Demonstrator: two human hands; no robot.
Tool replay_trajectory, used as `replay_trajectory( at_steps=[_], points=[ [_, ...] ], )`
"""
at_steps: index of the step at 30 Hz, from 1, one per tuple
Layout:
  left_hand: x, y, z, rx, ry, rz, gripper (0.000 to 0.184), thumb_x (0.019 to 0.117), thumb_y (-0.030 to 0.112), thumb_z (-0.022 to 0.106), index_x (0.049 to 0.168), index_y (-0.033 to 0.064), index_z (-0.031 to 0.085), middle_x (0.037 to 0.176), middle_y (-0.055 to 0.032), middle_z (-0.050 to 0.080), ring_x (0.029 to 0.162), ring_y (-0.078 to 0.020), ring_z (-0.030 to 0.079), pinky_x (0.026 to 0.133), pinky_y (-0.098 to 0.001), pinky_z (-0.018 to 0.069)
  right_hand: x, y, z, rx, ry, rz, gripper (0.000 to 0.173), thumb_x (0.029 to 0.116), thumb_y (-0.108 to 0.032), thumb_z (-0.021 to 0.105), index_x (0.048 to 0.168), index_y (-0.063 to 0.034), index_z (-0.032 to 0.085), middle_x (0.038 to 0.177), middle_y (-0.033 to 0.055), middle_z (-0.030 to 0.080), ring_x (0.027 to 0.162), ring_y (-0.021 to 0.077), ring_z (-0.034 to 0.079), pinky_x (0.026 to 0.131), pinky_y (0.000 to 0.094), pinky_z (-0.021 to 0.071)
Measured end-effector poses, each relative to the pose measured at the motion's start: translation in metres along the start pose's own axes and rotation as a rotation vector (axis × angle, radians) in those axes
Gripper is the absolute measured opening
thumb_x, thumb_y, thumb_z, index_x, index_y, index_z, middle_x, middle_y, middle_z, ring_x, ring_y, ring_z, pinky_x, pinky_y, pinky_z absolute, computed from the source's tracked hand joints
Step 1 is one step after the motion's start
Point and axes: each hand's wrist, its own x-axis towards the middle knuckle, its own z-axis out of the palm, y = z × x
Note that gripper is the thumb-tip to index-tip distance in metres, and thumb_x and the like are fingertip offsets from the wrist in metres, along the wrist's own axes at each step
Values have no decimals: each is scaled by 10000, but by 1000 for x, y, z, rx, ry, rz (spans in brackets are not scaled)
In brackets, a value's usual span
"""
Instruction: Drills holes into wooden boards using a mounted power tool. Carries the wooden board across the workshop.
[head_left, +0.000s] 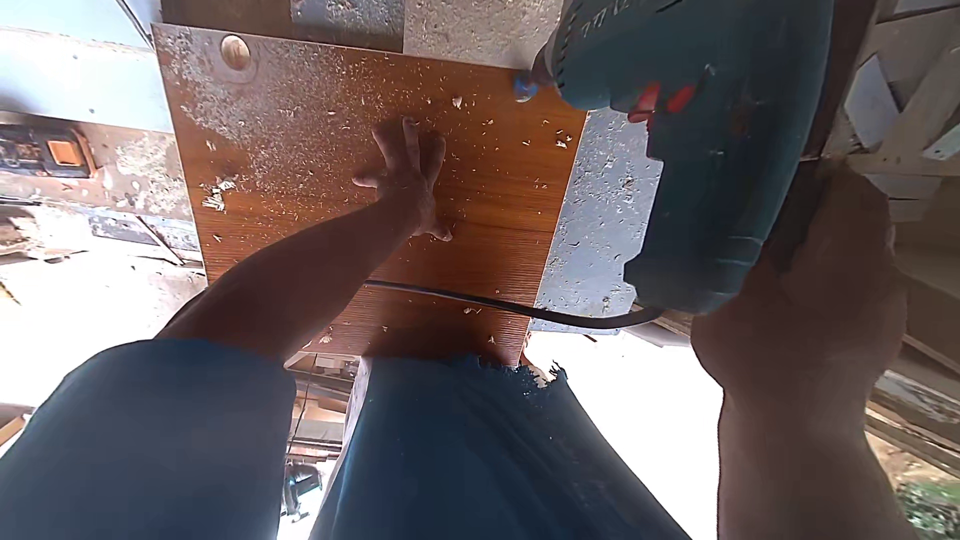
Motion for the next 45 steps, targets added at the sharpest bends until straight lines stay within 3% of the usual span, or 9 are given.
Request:
replay_trajectory(
  at_steps=[10, 25, 45],
  points=[
    [-2, -2, -4, -16, -12, 23, 1556, 545, 704, 899, 1640, 340, -144, 1625, -123, -409, 1487, -562, -258, 920, -903, 279, 0, 3, 2, 5, 22, -41, 528, 1020, -208, 496, 1519, -75, 385, 1225, 250, 621, 1022, 369, 653, 832, 595, 523],
    [0, -2, -3, -31, -10, 33, 1586, 533, 702, 904, 1632, 329, -177, 1621, -118, -416, 1484, -572, -254, 902, -922, 262, 1, 5, 5, 9, 24, -44, 530, 1015, -218, 483, 1516, -72, 390, 1169, 237, 633, 959, 344, 656, 788, 569, 528],
    [-1, -1, -4, -11, -22, 26, 1564, 547, 708, 895, 1638, 326, -158, 1622, -135, -409, 1481, -579, -253, 900, -918, 272, 1, 11, 10, 46, 40, -71, 555, 1004, -212, 478, 1529, -73, 364, 1228, 231, 619, 1003, 303, 657, 822, 531, 540]
  ],
)
